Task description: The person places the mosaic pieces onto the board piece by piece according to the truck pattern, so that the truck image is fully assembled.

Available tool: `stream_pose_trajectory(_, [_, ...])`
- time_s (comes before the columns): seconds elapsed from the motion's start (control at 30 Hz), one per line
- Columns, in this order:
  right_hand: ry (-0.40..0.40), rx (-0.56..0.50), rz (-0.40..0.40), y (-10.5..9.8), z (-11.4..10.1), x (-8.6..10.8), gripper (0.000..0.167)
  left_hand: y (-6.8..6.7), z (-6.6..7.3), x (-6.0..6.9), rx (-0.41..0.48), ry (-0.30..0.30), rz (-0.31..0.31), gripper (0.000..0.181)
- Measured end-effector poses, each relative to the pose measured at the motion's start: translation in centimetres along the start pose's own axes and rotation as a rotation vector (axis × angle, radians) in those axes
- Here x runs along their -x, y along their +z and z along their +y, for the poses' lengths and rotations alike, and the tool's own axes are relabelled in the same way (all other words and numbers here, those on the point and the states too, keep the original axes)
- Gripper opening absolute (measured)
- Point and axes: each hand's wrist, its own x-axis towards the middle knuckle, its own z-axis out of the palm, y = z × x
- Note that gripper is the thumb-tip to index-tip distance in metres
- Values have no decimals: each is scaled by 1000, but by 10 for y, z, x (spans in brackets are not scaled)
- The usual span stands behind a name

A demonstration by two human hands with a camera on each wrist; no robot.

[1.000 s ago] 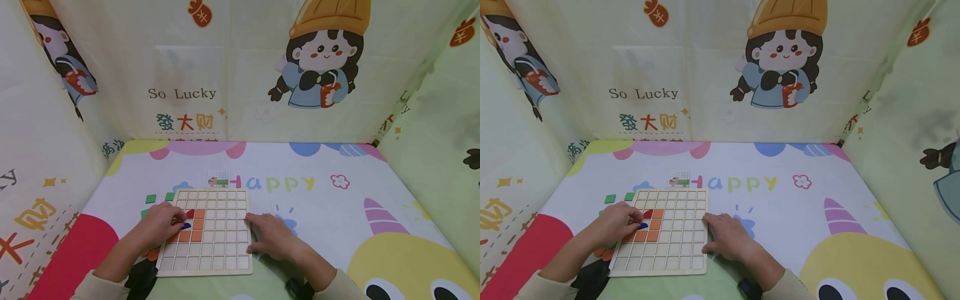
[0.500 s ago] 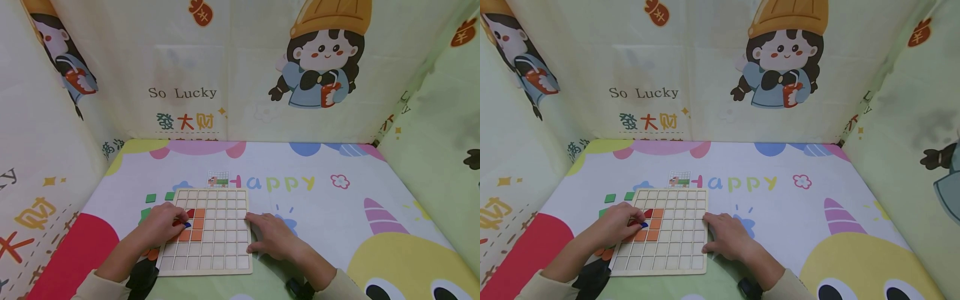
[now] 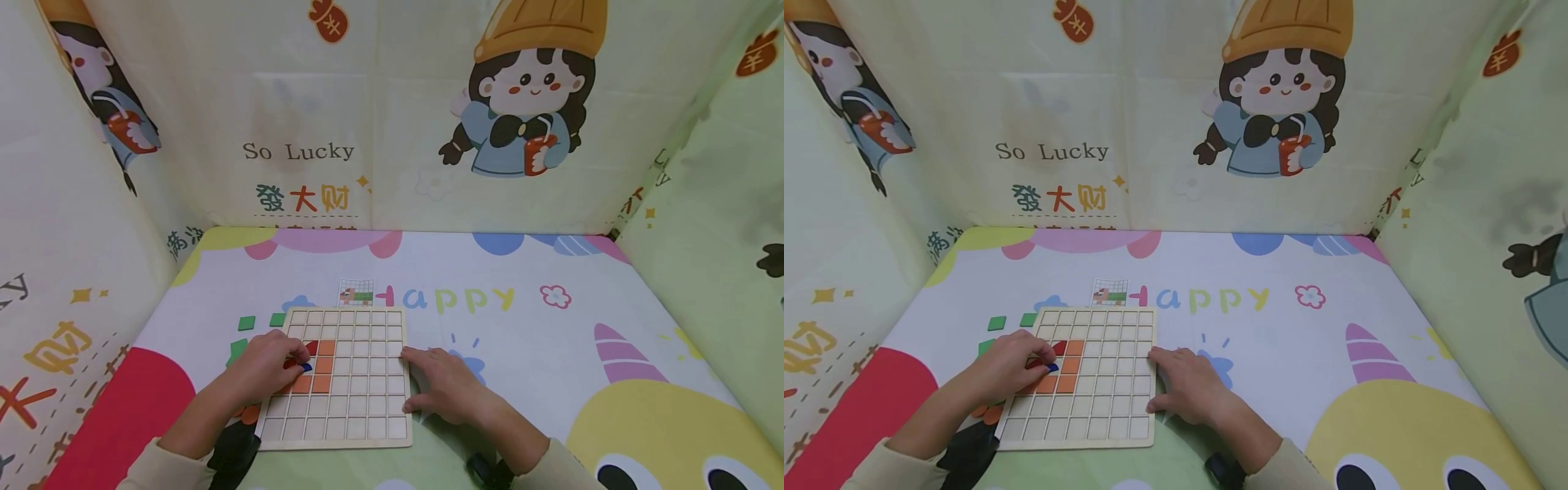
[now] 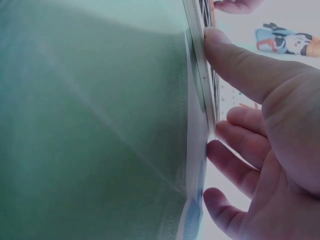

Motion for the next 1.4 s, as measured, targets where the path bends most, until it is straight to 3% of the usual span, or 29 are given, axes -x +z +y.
stream_pose_trajectory(0.43, [18, -8, -7, 0, 0, 0, 78, -1, -1, 0, 10, -6, -5, 16])
stream_pose_trajectory(0.67, [17, -3, -6, 0, 0, -1, 78, -9, -3, 3, 12, -1, 9, 14])
stream_pose_trajectory(1.03, [8, 11, 1, 2, 2, -1, 78, -17, -22, 12, 78, -76, 0, 28])
stream_pose_trajectory(1.4, [13, 11, -8, 1, 2, -1, 79, -23, -42, 26, 148, -188, 0, 51])
